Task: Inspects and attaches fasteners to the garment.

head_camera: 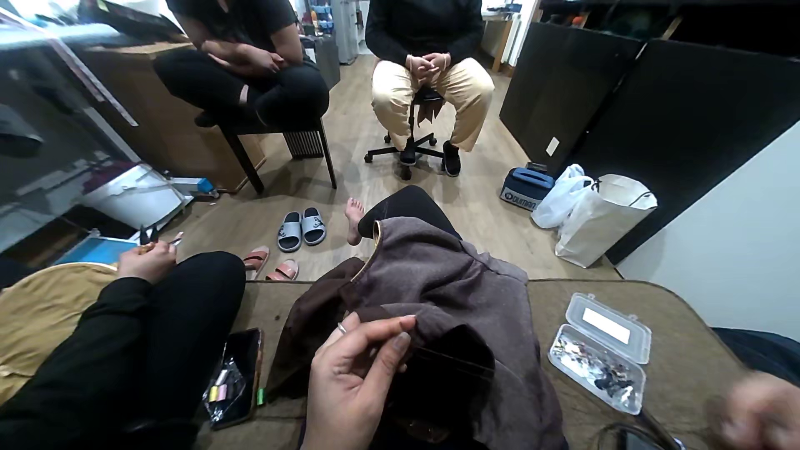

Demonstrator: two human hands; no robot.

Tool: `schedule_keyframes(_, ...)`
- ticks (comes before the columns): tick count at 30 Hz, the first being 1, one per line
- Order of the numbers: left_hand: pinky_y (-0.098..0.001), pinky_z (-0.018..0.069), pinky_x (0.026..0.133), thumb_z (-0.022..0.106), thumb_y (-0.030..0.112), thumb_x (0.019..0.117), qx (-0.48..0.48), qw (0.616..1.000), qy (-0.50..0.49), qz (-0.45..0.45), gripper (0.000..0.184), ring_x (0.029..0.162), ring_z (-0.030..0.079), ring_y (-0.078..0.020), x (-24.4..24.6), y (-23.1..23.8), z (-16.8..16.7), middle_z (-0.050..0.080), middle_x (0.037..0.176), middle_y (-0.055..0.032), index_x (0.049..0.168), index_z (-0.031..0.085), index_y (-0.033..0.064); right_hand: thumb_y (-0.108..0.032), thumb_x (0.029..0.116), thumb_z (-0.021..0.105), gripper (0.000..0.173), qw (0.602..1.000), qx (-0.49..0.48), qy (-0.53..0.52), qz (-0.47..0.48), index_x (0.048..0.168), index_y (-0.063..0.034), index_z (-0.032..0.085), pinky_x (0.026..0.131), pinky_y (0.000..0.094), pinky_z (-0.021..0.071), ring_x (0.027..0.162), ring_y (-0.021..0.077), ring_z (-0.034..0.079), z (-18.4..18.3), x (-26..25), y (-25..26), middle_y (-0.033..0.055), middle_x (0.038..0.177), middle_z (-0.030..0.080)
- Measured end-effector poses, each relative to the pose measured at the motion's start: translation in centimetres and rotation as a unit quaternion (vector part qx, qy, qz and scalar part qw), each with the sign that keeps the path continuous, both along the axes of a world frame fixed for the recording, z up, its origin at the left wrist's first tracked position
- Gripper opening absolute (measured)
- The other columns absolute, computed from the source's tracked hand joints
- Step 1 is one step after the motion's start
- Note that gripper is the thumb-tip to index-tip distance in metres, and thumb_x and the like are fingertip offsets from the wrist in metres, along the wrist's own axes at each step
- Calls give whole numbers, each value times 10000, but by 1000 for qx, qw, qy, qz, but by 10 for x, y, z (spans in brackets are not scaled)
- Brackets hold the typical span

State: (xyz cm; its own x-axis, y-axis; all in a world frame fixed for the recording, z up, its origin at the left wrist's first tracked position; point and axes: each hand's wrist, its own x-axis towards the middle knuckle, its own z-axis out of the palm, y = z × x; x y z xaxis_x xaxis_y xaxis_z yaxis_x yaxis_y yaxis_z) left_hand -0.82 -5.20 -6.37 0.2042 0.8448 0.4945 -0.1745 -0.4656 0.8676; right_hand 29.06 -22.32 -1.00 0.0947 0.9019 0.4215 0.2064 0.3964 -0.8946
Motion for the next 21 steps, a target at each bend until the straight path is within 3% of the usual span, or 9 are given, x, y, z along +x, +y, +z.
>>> schedule_keyframes(2, -168, 597, 657, 697, 108, 957, -9, 1000, 14, -16, 149, 778, 681, -25, 0, 0, 1, 722, 1000, -14, 1064, 794, 70, -283, 1000, 664, 152, 992, -56, -80, -76, 1152, -286, 659, 717, 214, 594, 874, 7, 687, -6, -6, 6, -139, 1090, 700)
schedule_keyframes(4, -169, 589, 667, 673, 109, 970, -16, 999, 37, -33, 170, 783, 670, -17, 0, -2, 2, 719, 1015, -18, 1082, 794, 68, -170, 985, 671, 234, 962, -81, -205, -161, 1143, -2, 629, 858, 346, 598, 1016, 173, 696, -14, -18, 13, 131, 1131, 691)
schedule_keyframes(5, -171, 587, 679, 659, 111, 978, -17, 998, 45, -43, 183, 798, 667, -14, 0, -3, 3, 720, 1034, -20, 1097, 792, 66, -149, 976, 672, 267, 946, -68, -258, -187, 1108, 81, 640, 893, 384, 577, 1053, 241, 680, -17, -27, 18, 239, 1123, 679)
schedule_keyframes(6, -172, 584, 701, 648, 116, 987, -20, 997, 53, -58, 195, 823, 663, -14, 0, -5, 4, 718, 1053, -24, 1113, 788, 64, -157, 982, 665, 239, 936, -33, -285, -203, 1056, 69, 652, 915, 349, 571, 1076, 218, 682, -20, -37, 24, 239, 1094, 692)
schedule_keyframes(9, -181, 564, 822, 641, 114, 987, -25, 992, 63, -103, 223, 952, 646, -19, 0, -12, 9, 708, 1102, -40, 1153, 780, 61, -185, 1008, 669, 128, 963, 54, -222, -144, 1036, -66, 630, 888, 202, 569, 1018, 26, 684, -24, -74, 36, 53, 1022, 722)
schedule_keyframes(11, -181, 545, 873, 642, 95, 984, -25, 990, 67, -124, 229, 1000, 632, -19, 1, -16, 12, 698, 1100, -46, 1165, 776, 55, -166, 978, 715, 154, 972, 58, -199, -107, 1021, -31, 654, 892, 245, 575, 981, 84, 712, -23, -98, 45, 95, 984, 748)
schedule_keyframes(14, -184, 540, 897, 640, 40, 966, -30, 987, 66, -141, 243, 1021, 631, -25, 0, -21, 15, 695, 1117, -67, 1171, 769, 35, -209, 926, 777, 223, 950, 66, -268, -150, 986, -19, 676, 907, 285, 556, 954, 154, 719, -30, -119, 61, 125, 947, 755)
schedule_keyframes(17, -180, 547, 870, 640, 26, 962, -34, 988, 60, -141, 244, 995, 636, -20, -1, -23, 16, 698, 1129, -71, 1171, 766, 25, -146, 912, 753, 109, 928, 99, -310, -183, 950, -68, 686, 934, 272, 532, 959, 155, 699, -41, -125, 71, 75, 907, 742)
schedule_keyframes(21, -209, 586, 875, 716, 22, 909, -50, 987, 38, -150, 280, 1026, 662, -48, -1, -22, 16, 684, 1175, -80, 1187, 748, 6, -57, 933, 685, 62, 954, 107, -250, -128, 919, -65, 625, 925, 246, 522, 919, 141, 684, -42, -125, 71, 78, 861, 710)
